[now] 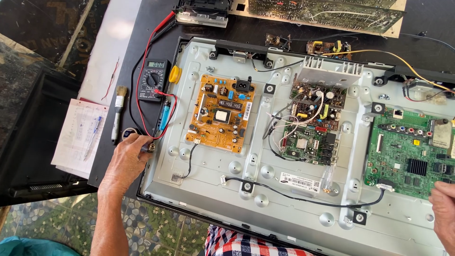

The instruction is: The person unscrews several screws from circuit boards inside a television chassis and detaches internal wiring connectors.

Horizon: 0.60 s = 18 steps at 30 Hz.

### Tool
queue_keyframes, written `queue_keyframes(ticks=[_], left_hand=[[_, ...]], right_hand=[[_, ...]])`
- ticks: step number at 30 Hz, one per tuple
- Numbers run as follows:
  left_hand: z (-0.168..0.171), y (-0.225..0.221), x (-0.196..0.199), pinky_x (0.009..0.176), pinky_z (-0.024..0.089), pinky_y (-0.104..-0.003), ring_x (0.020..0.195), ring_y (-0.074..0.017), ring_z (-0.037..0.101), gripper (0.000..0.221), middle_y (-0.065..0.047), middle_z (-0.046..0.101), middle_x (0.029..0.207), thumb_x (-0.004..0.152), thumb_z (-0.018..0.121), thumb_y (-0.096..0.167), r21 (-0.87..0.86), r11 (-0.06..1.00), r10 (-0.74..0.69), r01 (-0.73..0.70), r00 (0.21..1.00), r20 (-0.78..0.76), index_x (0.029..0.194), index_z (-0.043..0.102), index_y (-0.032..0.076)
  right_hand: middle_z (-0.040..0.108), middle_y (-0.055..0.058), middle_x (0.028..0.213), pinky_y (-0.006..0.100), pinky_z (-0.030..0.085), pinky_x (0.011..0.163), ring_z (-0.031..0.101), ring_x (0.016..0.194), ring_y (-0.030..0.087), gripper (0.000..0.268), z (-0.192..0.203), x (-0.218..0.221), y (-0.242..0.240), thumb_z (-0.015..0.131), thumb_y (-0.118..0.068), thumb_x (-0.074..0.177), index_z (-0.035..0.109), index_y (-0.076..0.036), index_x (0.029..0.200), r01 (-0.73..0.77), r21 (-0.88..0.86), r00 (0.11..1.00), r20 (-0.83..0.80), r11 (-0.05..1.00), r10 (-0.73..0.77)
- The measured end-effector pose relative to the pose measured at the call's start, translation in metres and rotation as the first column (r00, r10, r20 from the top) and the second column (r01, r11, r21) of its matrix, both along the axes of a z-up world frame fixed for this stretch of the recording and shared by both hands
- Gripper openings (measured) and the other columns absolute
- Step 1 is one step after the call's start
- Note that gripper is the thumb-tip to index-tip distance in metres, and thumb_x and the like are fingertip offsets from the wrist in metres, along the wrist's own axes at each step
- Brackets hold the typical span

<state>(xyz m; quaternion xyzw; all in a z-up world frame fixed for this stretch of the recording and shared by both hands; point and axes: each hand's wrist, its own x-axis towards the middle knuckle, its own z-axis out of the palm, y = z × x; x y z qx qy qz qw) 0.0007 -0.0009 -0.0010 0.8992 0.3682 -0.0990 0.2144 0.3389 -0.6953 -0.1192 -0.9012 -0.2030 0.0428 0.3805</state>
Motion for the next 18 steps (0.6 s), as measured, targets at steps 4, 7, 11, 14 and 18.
queue_keyframes(ticks=[4, 7, 11, 14, 18], left_hand=[[-0.002, -0.001, 0.001, 0.089, 0.052, -0.052, 0.110, -0.0339, 0.064, 0.048, -0.008, 0.065, 0.127, 0.088, 0.066, -0.001, 0.026, 1.000, -0.008, 0.009, 0.999, -0.031, 0.133, 0.066, 0.013], [-0.002, -0.001, 0.001, 0.090, 0.052, -0.053, 0.111, -0.0337, 0.064, 0.048, -0.008, 0.066, 0.125, 0.087, 0.069, 0.001, 0.037, 0.999, -0.028, 0.029, 0.999, -0.039, 0.133, 0.065, 0.013], [-0.001, -0.003, 0.001, 0.093, 0.053, -0.051, 0.112, -0.0327, 0.065, 0.049, -0.008, 0.066, 0.127, 0.087, 0.070, 0.001, 0.051, 0.998, -0.021, 0.024, 0.999, -0.049, 0.135, 0.065, 0.013], [-0.005, -0.001, -0.002, 0.085, 0.053, -0.054, 0.113, -0.0346, 0.063, 0.050, -0.008, 0.064, 0.127, 0.087, 0.070, 0.002, 0.098, 0.993, -0.062, 0.067, 0.997, -0.048, 0.135, 0.064, 0.015], [-0.007, -0.001, -0.003, 0.084, 0.055, -0.054, 0.113, -0.0342, 0.064, 0.046, -0.008, 0.065, 0.129, 0.087, 0.073, 0.006, 0.146, 0.983, -0.100, 0.107, 0.993, -0.057, 0.132, 0.066, 0.015]], right_hand=[[0.054, 0.032, 0.145, 0.050, 0.054, 0.102, 0.059, 0.123, 0.046, 0.038, 0.005, 0.000, 0.004, 0.051, -0.003, 0.121, 0.053, 0.017, 0.153, -0.018, -0.021, 1.000, 0.012, 1.000, 0.019], [0.057, 0.032, 0.141, 0.048, 0.054, 0.100, 0.061, 0.118, 0.044, 0.037, 0.019, -0.002, 0.014, 0.053, -0.004, 0.121, 0.055, 0.016, 0.152, -0.026, -0.070, 0.999, 0.025, 0.997, 0.027], [0.061, 0.027, 0.133, 0.044, 0.053, 0.097, 0.067, 0.105, 0.041, 0.036, 0.023, -0.003, 0.017, 0.058, -0.005, 0.120, 0.060, 0.013, 0.150, -0.021, -0.118, 0.999, 0.046, 0.993, 0.027], [0.060, 0.027, 0.134, 0.042, 0.053, 0.097, 0.066, 0.104, 0.039, 0.034, 0.022, -0.003, 0.016, 0.056, -0.002, 0.121, 0.059, 0.014, 0.150, -0.013, -0.068, 0.999, 0.030, 0.998, 0.015], [0.060, 0.027, 0.134, 0.042, 0.054, 0.098, 0.065, 0.107, 0.039, 0.036, 0.025, -0.004, 0.018, 0.057, -0.004, 0.119, 0.060, 0.013, 0.150, -0.026, -0.098, 0.998, 0.049, 0.995, 0.031]])
